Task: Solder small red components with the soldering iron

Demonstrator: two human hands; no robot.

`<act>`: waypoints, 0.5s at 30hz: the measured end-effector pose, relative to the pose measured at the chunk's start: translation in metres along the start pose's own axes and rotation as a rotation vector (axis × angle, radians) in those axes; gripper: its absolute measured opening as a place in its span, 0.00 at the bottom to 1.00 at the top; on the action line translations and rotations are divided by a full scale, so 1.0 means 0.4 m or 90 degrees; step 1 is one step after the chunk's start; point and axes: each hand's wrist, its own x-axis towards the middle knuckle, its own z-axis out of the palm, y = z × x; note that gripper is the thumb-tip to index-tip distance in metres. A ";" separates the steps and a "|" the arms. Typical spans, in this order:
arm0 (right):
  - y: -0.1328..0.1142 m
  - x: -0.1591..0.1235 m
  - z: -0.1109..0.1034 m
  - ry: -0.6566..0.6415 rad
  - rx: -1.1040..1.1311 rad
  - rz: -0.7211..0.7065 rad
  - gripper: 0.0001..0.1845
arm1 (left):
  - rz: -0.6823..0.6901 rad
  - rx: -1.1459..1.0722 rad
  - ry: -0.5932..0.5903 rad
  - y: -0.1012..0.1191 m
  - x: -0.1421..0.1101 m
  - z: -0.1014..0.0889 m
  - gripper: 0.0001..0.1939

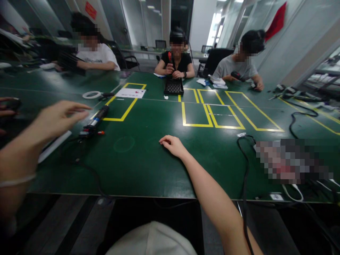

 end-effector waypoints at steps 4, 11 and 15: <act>0.005 0.002 -0.001 -0.005 0.006 -0.001 0.10 | 0.029 0.108 -0.127 -0.039 0.008 0.122 0.20; 0.009 0.004 -0.003 -0.002 0.012 0.002 0.10 | -0.053 0.126 -0.212 -0.095 0.004 0.200 0.24; 0.004 0.003 -0.007 0.000 0.010 0.006 0.10 | -0.032 0.106 -0.216 -0.138 0.017 0.234 0.22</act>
